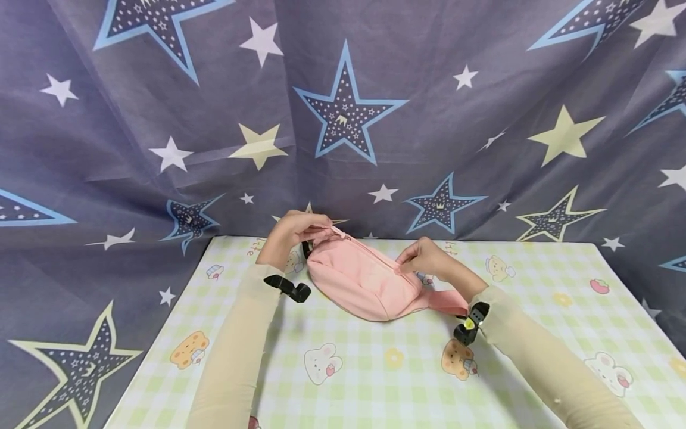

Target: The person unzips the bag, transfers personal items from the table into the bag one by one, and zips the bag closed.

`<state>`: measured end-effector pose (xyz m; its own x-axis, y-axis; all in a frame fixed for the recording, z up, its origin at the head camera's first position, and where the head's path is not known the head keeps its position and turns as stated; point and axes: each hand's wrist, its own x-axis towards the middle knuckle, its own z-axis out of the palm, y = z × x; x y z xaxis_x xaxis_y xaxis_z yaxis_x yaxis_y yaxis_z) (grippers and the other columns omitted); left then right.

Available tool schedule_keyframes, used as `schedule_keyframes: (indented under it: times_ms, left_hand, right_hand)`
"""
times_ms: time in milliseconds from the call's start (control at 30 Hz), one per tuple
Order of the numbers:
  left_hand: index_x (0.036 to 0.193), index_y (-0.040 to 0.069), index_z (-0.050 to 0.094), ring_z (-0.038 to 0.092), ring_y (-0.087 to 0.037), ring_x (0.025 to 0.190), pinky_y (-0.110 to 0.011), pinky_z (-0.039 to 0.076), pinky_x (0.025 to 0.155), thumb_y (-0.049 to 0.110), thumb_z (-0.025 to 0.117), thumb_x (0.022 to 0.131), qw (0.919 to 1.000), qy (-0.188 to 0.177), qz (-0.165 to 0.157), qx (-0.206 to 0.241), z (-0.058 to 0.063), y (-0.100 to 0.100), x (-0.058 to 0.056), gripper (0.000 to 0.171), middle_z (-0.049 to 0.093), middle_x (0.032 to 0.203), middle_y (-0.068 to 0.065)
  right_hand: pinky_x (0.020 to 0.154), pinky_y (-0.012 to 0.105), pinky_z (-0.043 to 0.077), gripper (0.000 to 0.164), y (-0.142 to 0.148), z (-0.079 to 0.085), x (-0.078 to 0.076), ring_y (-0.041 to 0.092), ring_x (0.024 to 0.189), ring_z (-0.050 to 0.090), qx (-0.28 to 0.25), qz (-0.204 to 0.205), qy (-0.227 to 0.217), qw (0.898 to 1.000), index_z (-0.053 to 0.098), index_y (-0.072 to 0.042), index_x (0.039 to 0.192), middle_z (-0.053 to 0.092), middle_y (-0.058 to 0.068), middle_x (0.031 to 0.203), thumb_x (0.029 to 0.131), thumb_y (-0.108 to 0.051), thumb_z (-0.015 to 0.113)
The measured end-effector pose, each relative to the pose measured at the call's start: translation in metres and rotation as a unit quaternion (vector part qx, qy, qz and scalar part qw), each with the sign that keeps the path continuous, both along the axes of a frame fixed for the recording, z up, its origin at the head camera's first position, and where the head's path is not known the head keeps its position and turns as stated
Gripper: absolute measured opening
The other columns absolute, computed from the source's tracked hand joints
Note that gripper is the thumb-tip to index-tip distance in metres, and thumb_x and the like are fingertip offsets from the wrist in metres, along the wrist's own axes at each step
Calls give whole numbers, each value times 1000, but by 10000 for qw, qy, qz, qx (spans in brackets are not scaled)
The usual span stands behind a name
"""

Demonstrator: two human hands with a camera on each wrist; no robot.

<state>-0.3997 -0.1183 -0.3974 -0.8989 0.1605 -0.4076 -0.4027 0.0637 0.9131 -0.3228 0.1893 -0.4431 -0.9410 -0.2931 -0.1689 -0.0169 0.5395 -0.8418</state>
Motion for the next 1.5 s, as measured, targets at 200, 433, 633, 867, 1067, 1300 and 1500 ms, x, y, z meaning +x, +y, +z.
schedule_keyframes:
  times_ms: [200,433,633,867,1067,1300,1500]
  left_hand:
    - [67,8,73,70,-7,59,-19,62,75,-3,68,80,9994,-80,-240,-237,8,-2,3,17,71,63,0]
    - [68,11,74,69,-8,63,-26,62,85,3,68,78,9950,104,-736,-671,13,-2,7,14,71,65,3]
    - [68,13,74,66,-8,63,-22,61,75,6,68,79,9919,181,-983,-788,12,-1,7,14,70,65,4]
    - [70,11,74,69,-7,64,-24,62,82,2,68,81,9964,78,-708,-463,-1,3,1,16,71,66,3]
    - [74,11,75,71,-7,65,-28,60,94,2,75,84,9988,-49,-329,-348,-11,3,-5,14,73,68,2]
    - [75,9,75,73,-10,66,-26,60,92,-3,74,88,9994,-252,-197,94,-14,3,-12,17,74,70,-1]
    - [73,8,74,74,-12,67,-26,60,91,-7,70,90,9985,-383,-203,335,-19,2,-16,24,74,70,-3]
  right_hand:
    - [64,28,53,15,4,3,0,8,64,57,-37,185,30,9998,78,7,95,74,1,72,82,0,80]
    - [60,25,51,15,11,6,4,7,63,57,-126,363,38,9993,77,8,93,74,3,72,81,1,81]
    - [61,22,51,17,17,6,5,7,64,58,-203,494,3,9986,76,10,95,75,6,75,80,1,81]
    - [59,23,51,18,19,4,4,6,63,58,-233,507,-37,9984,76,10,94,76,7,75,80,1,81]
    - [59,23,51,16,19,2,2,6,62,58,-156,533,43,9984,77,9,93,76,8,75,80,1,81]
    - [57,22,49,17,18,1,0,6,62,58,-94,535,40,9985,77,9,92,76,9,75,79,1,82]
    - [57,22,49,16,18,0,-2,7,62,58,-50,497,-35,9987,77,9,92,76,9,74,79,1,82]
